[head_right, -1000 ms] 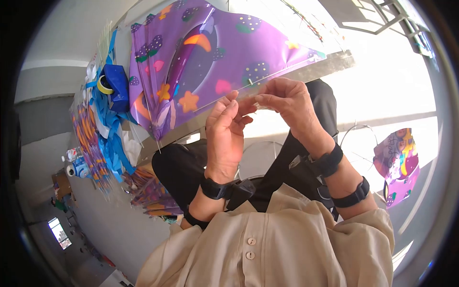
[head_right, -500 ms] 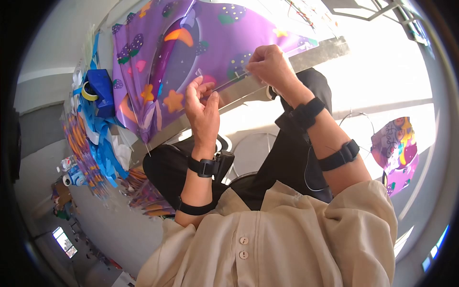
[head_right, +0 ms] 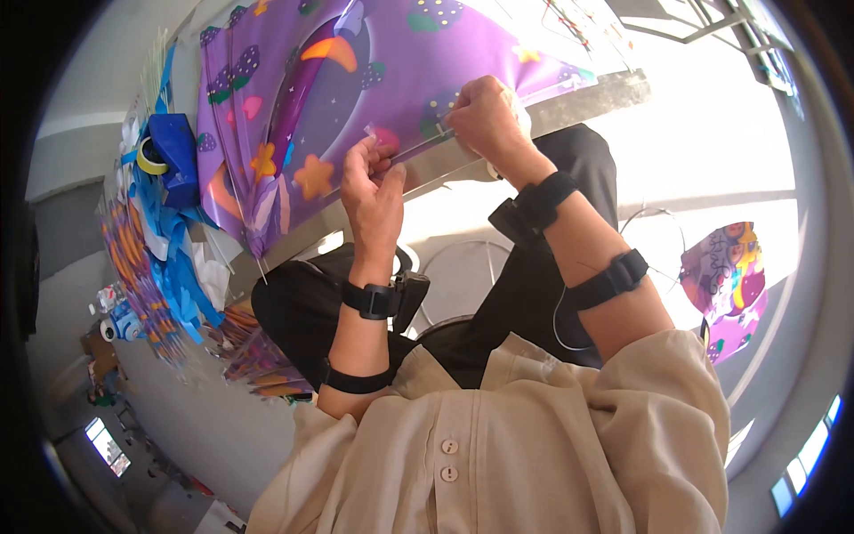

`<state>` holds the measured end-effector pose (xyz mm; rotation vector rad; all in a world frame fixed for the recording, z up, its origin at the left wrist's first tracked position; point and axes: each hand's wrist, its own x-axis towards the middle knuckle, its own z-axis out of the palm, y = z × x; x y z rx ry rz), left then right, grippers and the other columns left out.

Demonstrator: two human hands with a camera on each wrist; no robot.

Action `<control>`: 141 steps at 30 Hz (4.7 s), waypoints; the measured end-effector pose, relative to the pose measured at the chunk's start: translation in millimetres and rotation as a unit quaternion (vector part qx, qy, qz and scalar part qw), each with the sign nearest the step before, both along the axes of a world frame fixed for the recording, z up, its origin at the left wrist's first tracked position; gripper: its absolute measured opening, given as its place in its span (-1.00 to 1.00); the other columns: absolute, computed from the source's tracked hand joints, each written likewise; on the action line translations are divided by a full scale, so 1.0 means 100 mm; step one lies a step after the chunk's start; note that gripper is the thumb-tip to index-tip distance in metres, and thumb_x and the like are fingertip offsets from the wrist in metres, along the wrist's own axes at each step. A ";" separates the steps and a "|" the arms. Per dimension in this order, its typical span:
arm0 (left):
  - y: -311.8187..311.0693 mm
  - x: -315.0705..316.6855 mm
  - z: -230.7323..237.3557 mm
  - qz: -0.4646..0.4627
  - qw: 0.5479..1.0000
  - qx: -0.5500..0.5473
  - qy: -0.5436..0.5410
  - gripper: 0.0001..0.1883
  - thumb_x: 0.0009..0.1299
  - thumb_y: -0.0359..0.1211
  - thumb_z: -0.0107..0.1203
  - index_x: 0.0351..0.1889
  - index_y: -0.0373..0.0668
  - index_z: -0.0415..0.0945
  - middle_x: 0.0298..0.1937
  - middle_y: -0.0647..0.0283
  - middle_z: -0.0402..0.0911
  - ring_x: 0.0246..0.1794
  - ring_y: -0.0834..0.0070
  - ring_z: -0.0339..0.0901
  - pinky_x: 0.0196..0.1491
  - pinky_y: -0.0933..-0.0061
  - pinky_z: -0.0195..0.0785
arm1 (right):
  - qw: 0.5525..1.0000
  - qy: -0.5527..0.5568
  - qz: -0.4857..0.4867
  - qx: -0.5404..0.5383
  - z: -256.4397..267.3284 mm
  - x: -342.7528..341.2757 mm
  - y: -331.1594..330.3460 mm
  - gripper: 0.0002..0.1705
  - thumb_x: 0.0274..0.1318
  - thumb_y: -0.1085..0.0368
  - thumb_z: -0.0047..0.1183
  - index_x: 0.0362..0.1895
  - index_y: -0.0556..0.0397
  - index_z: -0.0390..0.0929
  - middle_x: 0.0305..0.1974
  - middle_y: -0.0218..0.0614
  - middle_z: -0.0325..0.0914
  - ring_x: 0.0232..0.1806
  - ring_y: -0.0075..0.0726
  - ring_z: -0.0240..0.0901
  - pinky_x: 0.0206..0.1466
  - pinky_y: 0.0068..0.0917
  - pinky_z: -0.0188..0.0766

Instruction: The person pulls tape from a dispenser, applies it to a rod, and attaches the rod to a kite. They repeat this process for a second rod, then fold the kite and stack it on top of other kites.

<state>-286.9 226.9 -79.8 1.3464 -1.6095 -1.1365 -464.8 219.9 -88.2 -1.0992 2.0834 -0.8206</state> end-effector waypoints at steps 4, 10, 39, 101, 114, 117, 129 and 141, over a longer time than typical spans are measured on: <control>-0.01 0.01 -0.03 0.001 1.000 -0.001 0.012 -0.56 0.18 -0.57 0.04 0.06 -0.37 0.30 -0.12 0.11 0.52 -0.17 0.46 0.44 -0.07 0.47 0.34 | 1.000 -0.002 -0.001 0.011 0.04 0.04 -0.01 -0.87 -0.35 0.30 0.16 -0.61 0.09 0.59 -0.60 -0.12 0.53 -0.50 -0.16 0.53 -0.37 -0.33 0.43; -0.01 0.02 -0.03 -0.007 1.000 0.000 -0.010 -0.55 0.18 -0.57 0.04 0.07 -0.37 0.29 -0.10 0.10 0.52 -0.16 0.45 0.45 -0.06 0.47 0.34 | 0.995 0.097 -0.020 -0.031 0.01 0.10 -0.04 -0.85 -0.31 0.34 0.15 -0.63 0.19 0.54 -0.68 -0.17 0.48 -0.62 -0.31 0.46 -0.49 -0.39 0.39; -0.01 0.04 0.00 -0.008 1.000 0.017 0.010 -0.54 0.15 -0.55 0.04 0.06 -0.30 0.29 -0.11 0.09 0.50 -0.14 0.36 0.43 -0.06 0.38 0.33 | 0.984 0.143 0.108 0.022 0.06 -0.14 -0.03 -0.61 -0.33 0.16 0.36 -0.71 0.20 0.49 -0.73 -0.20 0.49 -0.67 -0.31 0.48 -0.51 -0.41 0.37; 0.05 -0.14 0.00 -0.181 0.836 -0.268 -0.444 -0.54 0.35 -0.36 -0.17 0.25 -0.07 0.23 0.41 0.17 0.03 0.42 0.09 -0.09 0.21 -0.25 -0.15 | 0.946 0.231 0.191 0.126 0.44 0.06 -0.06 -0.42 -0.43 -0.15 0.36 -0.47 0.12 0.60 -0.53 -0.18 0.57 -0.40 -0.11 0.56 -0.36 -0.25 0.45; 0.00 0.04 0.07 -0.237 0.864 -0.212 -0.391 -0.40 0.25 -0.49 0.04 0.27 -0.29 0.15 0.34 -0.22 -0.01 0.39 -0.06 -0.07 0.32 -0.16 -0.19 | 0.989 0.100 -0.030 -0.105 0.16 -0.75 0.20 -0.85 -0.12 0.37 0.15 -0.45 0.20 0.51 -0.52 -0.21 0.52 -0.42 -0.30 0.48 -0.29 -0.42 0.40; 0.01 0.05 0.05 -0.241 0.866 -0.215 -0.382 -0.37 0.21 -0.45 0.11 0.27 -0.29 0.16 0.35 -0.24 -0.03 0.39 -0.09 -0.09 0.32 -0.18 -0.21 | 0.991 0.125 -0.026 -0.032 0.18 -1.20 0.27 -0.78 -0.09 0.40 0.16 -0.28 0.15 0.51 -0.22 -0.12 0.49 -0.16 -0.31 0.41 -0.02 -0.41 0.34; 0.01 0.14 -0.05 -0.211 0.917 -0.204 -0.272 -0.18 0.08 -0.36 0.27 0.31 -0.23 0.09 0.35 -0.09 0.03 0.41 0.03 -0.09 0.35 -0.12 -0.29 | 0.996 -0.018 0.081 -0.038 0.13 -1.54 0.11 -0.88 -0.17 0.41 0.24 -0.49 0.15 0.56 -0.57 -0.38 0.52 -0.48 -0.52 0.46 -0.42 -0.54 0.40; -0.01 0.16 -0.08 -0.214 0.916 -0.204 -0.271 -0.23 0.10 -0.35 0.23 0.28 -0.27 0.12 0.36 -0.06 0.04 0.40 0.04 -0.08 0.36 -0.09 -0.32 | 0.992 0.097 0.073 -0.030 0.20 -1.52 0.01 -0.88 -0.09 0.39 0.13 -0.41 0.18 0.56 -0.52 -0.18 0.53 -0.45 -0.34 0.49 -0.35 -0.43 0.41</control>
